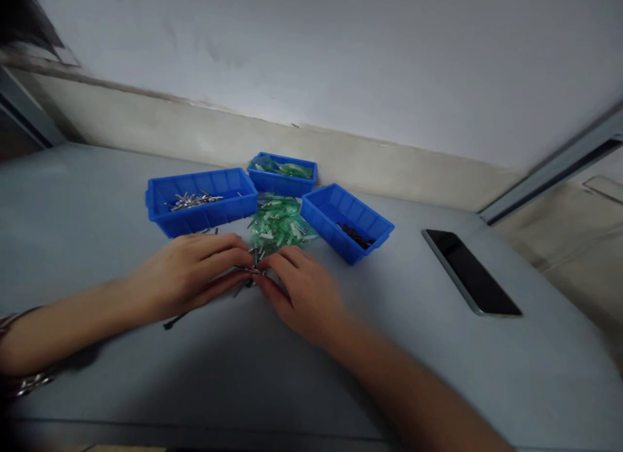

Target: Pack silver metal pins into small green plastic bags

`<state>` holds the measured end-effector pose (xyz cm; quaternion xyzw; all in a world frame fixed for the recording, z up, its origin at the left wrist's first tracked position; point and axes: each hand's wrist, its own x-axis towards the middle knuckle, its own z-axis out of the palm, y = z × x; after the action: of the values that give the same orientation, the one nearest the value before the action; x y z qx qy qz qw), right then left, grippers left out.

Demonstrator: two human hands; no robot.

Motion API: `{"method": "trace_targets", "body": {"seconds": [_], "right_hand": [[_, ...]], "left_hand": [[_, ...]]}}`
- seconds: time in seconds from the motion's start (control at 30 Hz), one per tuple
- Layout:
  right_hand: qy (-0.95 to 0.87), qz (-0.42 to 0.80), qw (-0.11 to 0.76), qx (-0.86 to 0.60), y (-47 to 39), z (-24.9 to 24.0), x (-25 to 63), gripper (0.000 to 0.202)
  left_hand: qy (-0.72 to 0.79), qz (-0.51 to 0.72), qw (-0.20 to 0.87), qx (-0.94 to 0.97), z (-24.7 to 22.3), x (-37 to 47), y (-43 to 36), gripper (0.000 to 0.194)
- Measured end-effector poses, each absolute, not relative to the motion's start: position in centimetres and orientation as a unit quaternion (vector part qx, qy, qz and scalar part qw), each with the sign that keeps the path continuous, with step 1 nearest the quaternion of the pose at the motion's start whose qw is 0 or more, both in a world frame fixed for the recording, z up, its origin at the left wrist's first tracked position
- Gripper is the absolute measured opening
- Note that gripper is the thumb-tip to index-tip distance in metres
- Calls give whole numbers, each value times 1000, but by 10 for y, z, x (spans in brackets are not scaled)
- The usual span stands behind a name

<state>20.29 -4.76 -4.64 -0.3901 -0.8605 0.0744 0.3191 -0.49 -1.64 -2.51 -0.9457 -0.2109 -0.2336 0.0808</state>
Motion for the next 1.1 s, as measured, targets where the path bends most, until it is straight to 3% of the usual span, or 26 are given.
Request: {"method": "trace_targets", "body": {"seconds": [0.6, 0.83, 1.1], "right_hand": [[-867, 60, 333, -366, -47, -47, 202, 25], [-861, 62, 342, -371, -47, -49, 203, 22], [-858, 55, 351, -370, -48, -47, 202, 20]], "left_hand": [[-214, -223, 88, -947, -25, -4, -17, 27], [-218, -226, 84, -946, -27, -5, -17, 18], [-231, -201, 68, -950, -24, -5, -19, 24]]}}
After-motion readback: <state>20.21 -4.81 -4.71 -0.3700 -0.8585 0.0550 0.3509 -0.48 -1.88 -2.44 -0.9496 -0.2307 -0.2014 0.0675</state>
